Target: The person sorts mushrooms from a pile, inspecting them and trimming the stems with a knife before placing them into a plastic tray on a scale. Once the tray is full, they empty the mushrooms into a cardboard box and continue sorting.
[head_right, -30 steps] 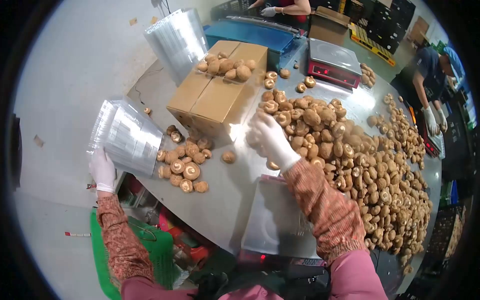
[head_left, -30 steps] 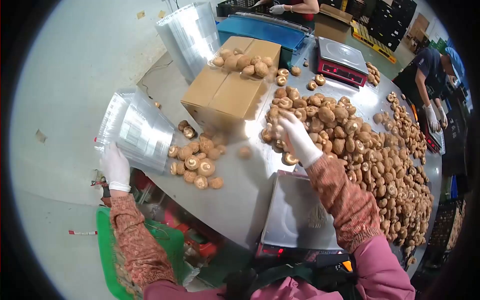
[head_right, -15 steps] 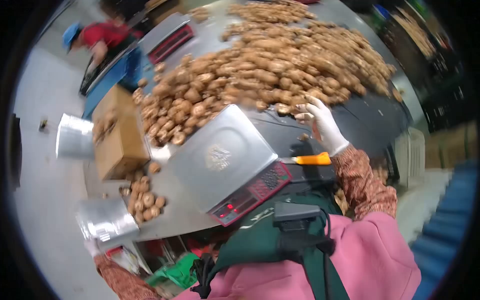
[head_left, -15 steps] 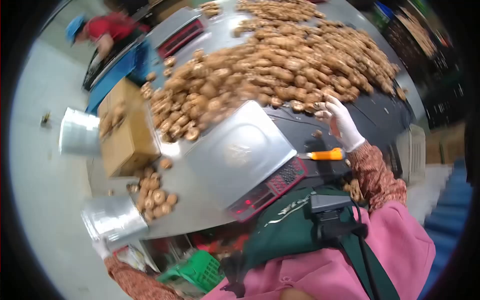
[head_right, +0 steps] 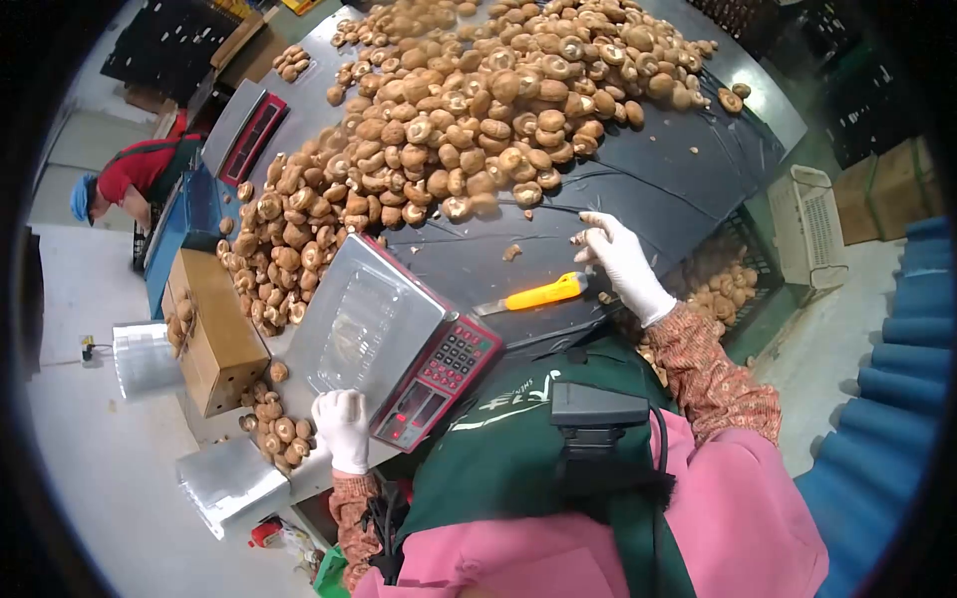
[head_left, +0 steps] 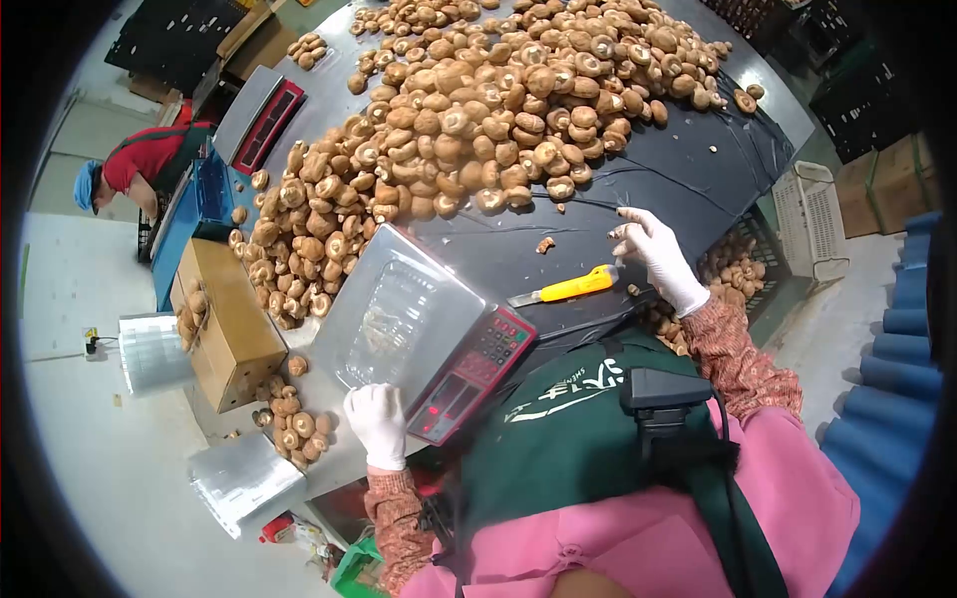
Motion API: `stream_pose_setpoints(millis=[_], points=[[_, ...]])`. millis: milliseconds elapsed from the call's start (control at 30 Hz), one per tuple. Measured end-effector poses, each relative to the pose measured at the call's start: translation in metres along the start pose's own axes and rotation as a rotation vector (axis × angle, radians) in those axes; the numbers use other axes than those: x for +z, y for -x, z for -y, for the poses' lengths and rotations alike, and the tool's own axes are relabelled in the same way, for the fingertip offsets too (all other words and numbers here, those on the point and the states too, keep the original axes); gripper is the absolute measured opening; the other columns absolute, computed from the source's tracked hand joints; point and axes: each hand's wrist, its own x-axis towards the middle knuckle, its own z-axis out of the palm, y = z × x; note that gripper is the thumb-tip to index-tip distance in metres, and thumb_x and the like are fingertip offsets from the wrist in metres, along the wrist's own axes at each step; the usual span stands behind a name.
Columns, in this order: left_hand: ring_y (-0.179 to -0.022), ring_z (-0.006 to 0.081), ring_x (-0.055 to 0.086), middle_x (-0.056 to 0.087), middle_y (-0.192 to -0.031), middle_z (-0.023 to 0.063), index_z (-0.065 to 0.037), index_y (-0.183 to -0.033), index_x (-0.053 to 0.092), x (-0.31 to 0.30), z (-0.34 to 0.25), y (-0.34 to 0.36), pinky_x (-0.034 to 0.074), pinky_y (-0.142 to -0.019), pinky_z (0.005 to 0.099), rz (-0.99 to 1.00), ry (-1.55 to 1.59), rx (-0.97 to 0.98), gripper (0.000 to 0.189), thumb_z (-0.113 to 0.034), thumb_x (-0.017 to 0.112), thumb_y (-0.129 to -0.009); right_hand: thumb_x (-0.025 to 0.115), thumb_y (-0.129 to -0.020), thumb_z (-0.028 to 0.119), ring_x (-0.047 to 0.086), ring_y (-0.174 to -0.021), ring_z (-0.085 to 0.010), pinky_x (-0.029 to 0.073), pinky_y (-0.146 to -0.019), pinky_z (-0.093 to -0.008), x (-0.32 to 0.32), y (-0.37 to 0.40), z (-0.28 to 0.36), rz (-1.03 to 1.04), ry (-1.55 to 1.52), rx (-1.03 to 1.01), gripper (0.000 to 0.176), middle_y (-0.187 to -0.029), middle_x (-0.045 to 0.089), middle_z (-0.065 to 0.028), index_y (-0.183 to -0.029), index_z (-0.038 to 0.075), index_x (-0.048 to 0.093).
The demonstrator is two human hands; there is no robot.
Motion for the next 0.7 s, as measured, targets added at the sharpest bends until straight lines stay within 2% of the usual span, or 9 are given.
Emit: stream_pose_setpoints(millis=[200,300,400,433,533,567,633,667,700], points=[[-0.109,0.0294,0.059,0.065,-0.112,0.009,-0.007,-0.116,0.063,-0.026,-0.046,-0.024,0.037,-0.108,0.0487,-0.05,0.122,-0.13,0.048,-0.02,0.084,-0.075,0.058,-0.099,0.012,0.062,-0.081,-0.0086,0.051,-0.074,-0.0218,-0.02,-0.044,0.009,0.079,0.089,-0.087,0.039,-0.099,0.067,-0.0062,-0.134,-0.004,0.054],[-0.109,0.0303,0.059,0.065,-0.113,0.0108,-0.006,-0.115,0.063,-0.028,-0.073,-0.056,0.038,-0.107,0.0482,-0.044,0.145,-0.119,0.041,-0.015,0.08,-0.079,0.06,-0.097,0.014,0.062,-0.079,-0.0103,0.051,-0.073,-0.0248,-0.026,-0.089,0.023,0.103,0.113,-0.197,0.036,-0.094,0.067,-0.0042,-0.13,-0.001,0.058],[-0.106,0.0316,0.06,0.067,-0.112,0.0122,-0.005,-0.113,0.066,-0.028,-0.111,-0.095,0.042,-0.104,0.0466,-0.074,0.253,-0.064,0.035,-0.01,0.078,-0.081,0.063,-0.094,0.017,0.062,-0.078,-0.0115,0.052,-0.073,-0.0267,-0.031,-0.143,0.039,0.014,0.408,-0.395,0.037,-0.09,0.067,-0.005,-0.128,0.004,0.061],[-0.106,0.0316,0.06,0.067,-0.112,0.0125,-0.005,-0.112,0.066,-0.023,-0.121,-0.106,0.042,-0.103,0.0463,-0.068,0.287,-0.076,0.034,-0.01,0.078,-0.081,0.066,-0.091,0.022,0.064,-0.077,-0.0161,0.053,-0.072,-0.0306,-0.029,-0.159,0.044,-0.059,0.425,-0.425,0.037,-0.089,0.068,-0.0072,-0.125,0.008,0.063],[-0.104,0.0319,0.062,0.069,-0.108,0.012,-0.006,-0.111,0.068,-0.008,-0.15,-0.136,0.045,-0.101,0.0451,-0.081,0.35,-0.079,0.034,-0.009,0.079,-0.08,0.067,-0.091,0.025,0.066,-0.076,-0.0223,0.053,-0.072,-0.035,-0.035,-0.196,0.069,-0.188,0.677,-0.541,0.037,-0.094,0.069,-0.0091,-0.125,0.01,0.063],[-0.103,0.0318,0.062,0.069,-0.108,0.0116,-0.006,-0.111,0.068,-0.006,-0.162,-0.149,0.045,-0.101,0.0454,-0.064,0.369,-0.083,0.033,-0.009,0.079,-0.08,0.066,-0.091,0.027,0.067,-0.081,-0.0273,0.053,-0.074,-0.0387,-0.038,-0.212,0.071,-0.247,0.747,-0.58,0.037,-0.099,0.068,-0.0109,-0.123,0.01,0.063],[-0.104,0.0311,0.062,0.069,-0.108,0.0104,-0.006,-0.11,0.068,0.002,-0.182,-0.176,0.044,-0.102,0.0466,-0.034,0.425,-0.068,0.032,-0.009,0.078,-0.08,0.066,-0.089,0.023,0.067,-0.092,-0.0292,0.054,-0.078,-0.0405,-0.043,-0.236,0.076,-0.311,0.897,-0.766,0.039,-0.111,0.064,-0.0118,-0.125,0.01,0.06],[-0.109,0.0309,0.061,0.069,-0.11,0.0107,-0.005,-0.112,0.068,0.001,-0.192,-0.194,0.045,-0.102,0.0431,0.019,0.422,-0.004,0.031,-0.009,0.077,-0.082,0.066,-0.089,0.021,0.067,-0.095,-0.0302,0.054,-0.079,-0.0413,-0.044,-0.249,0.083,-0.34,1.006,-0.859,0.04,-0.116,0.062,-0.0119,-0.126,0.01,0.059],[-0.109,0.031,0.061,0.069,-0.11,0.0107,-0.005,-0.112,0.068,0.003,-0.202,-0.211,0.044,-0.103,0.0432,0.035,0.439,0.04,0.031,-0.009,0.077,-0.082,0.065,-0.087,0.017,0.066,-0.097,-0.0317,0.055,-0.081,-0.0416,-0.049,-0.261,0.086,-0.284,1.0,-0.85,0.044,-0.123,0.059,-0.0128,-0.129,0.01,0.057]])
